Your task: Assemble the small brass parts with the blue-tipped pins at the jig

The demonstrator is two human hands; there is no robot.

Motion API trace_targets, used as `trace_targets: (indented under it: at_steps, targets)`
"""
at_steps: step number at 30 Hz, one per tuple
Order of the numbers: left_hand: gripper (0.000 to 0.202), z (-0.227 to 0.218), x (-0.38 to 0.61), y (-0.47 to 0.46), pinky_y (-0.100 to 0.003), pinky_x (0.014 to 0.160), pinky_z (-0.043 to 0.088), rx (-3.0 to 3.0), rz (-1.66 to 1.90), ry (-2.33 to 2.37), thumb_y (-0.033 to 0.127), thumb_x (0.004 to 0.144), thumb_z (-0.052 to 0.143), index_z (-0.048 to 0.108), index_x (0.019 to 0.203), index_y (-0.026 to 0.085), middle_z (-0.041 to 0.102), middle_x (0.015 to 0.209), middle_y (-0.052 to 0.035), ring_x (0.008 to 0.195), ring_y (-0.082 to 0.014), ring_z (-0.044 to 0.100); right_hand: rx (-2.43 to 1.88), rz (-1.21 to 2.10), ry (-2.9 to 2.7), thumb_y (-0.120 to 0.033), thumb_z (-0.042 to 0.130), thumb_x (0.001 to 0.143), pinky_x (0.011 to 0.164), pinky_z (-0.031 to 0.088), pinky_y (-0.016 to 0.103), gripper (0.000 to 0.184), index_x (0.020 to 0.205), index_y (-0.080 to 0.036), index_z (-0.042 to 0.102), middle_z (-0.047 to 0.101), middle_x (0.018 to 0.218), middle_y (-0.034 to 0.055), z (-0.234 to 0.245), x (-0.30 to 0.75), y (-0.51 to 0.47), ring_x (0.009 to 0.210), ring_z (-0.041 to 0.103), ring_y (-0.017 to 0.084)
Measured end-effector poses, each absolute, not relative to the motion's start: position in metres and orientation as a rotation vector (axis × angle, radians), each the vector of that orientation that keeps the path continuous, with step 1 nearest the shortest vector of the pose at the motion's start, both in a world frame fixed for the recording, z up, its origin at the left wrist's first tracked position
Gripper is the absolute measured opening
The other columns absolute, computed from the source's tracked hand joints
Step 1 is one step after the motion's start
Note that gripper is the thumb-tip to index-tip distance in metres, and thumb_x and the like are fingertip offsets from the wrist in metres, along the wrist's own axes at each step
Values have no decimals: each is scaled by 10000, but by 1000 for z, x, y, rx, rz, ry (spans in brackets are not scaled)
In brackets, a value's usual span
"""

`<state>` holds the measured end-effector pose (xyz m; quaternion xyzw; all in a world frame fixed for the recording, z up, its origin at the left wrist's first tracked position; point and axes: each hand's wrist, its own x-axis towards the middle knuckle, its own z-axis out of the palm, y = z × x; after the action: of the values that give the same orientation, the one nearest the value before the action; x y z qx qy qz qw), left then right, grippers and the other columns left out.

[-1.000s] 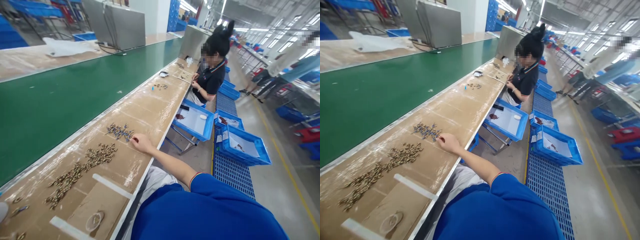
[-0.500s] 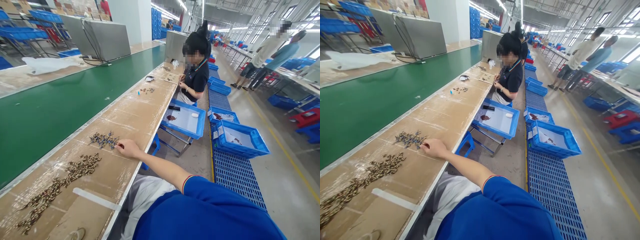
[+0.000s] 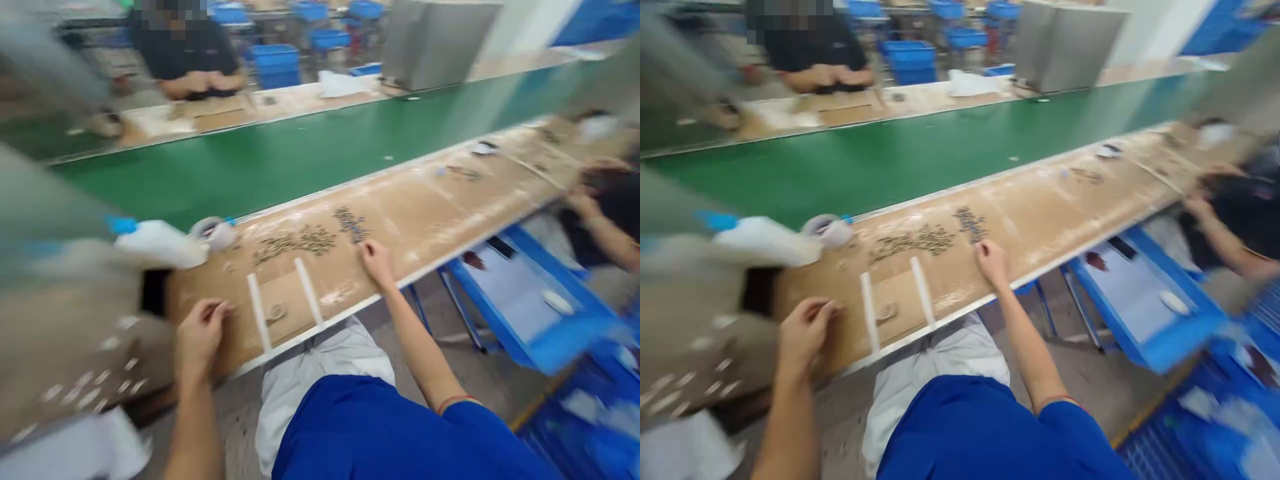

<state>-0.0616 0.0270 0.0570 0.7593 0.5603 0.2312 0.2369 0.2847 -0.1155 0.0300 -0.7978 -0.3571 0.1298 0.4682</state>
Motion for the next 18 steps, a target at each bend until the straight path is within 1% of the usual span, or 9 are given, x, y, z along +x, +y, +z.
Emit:
trace_targets:
  at_steps: [1, 2, 3, 5, 7, 8, 11, 14, 18]
  targets:
    - [189, 56, -73, 23, -347, 833, 624, 1940, 657, 1588, 384, 901, 499, 600, 796, 263, 749, 780, 35, 819, -208, 737, -1940, 331, -903, -386, 454, 916, 660, 348, 308, 290, 658, -255, 455, 538, 649, 14, 23, 286, -115, 673, 459, 190]
    - [146, 55, -79, 20, -370, 889, 616, 1875, 649, 1617, 366, 866, 534, 615, 809, 258, 762, 820, 9, 853, -225, 740, -1944, 276, -901, -483, 454, 903, 648, 355, 310, 339, 652, -255, 466, 538, 633, 13, 16, 288, -115, 655, 458, 189]
    - [131, 55, -79, 20, -392, 944, 601, 1879, 646, 1648, 358, 861, 561, 635, 833, 253, 769, 887, -21, 897, -238, 738, -1944, 226, -893, -576, 451, 889, 640, 368, 311, 398, 667, -249, 500, 555, 637, 17, 10, 290, -116, 648, 467, 188]
    - [92, 54, -73, 26, -410, 1079, 546, 1912, 708, 1710, 286, 873, 581, 644, 829, 236, 748, 1120, -81, 1096, -254, 712, -1968, 181, -903, -718, 448, 858, 609, 377, 312, 518, 674, -242, 539, 563, 610, 19, 1, 294, -118, 612, 476, 185]
    - [72, 53, -66, 37, -405, 1138, 513, 1859, 736, 1781, 192, 863, 602, 631, 801, 217, 645, 1348, -125, 1254, -262, 657, -2010, 125, -864, -802, 435, 844, 592, 386, 320, 597, 667, -242, 544, 559, 581, 20, -3, 296, -122, 582, 492, 190]
    - [77, 52, -64, 42, -398, 1138, 512, 1820, 729, 1815, 165, 868, 609, 628, 807, 208, 594, 1403, -142, 1287, -263, 642, -2025, 115, -860, -832, 437, 833, 589, 391, 325, 622, 667, -242, 548, 563, 577, 21, -4, 297, -124, 575, 503, 194]
    - [83, 49, -65, 54, -433, 1142, 494, 1711, 694, 1959, 134, 888, 632, 603, 834, 189, 475, 1505, -184, 1242, -283, 667, -2053, 98, -871, -869, 437, 817, 578, 393, 337, 650, 659, -249, 551, 570, 573, 26, -4, 296, -127, 559, 525, 205]
    - [107, 45, -72, 65, -502, 1149, 451, 1662, 677, 2107, 150, 918, 634, 560, 855, 196, 449, 1529, -199, 1295, -335, 627, -2061, 79, -862, -876, 439, 811, 575, 392, 343, 649, 663, -253, 548, 568, 579, 28, -3, 294, -127, 552, 529, 208]
    - [160, 41, -80, 85, -500, 1161, 437, 1561, 647, 2150, 159, 930, 626, 508, 833, 207, 608, 1308, -168, 1307, -310, 587, -2066, 91, -829, -877, 442, 787, 577, 400, 350, 648, 659, -251, 547, 579, 584, 44, 1, 291, -125, 548, 535, 211]
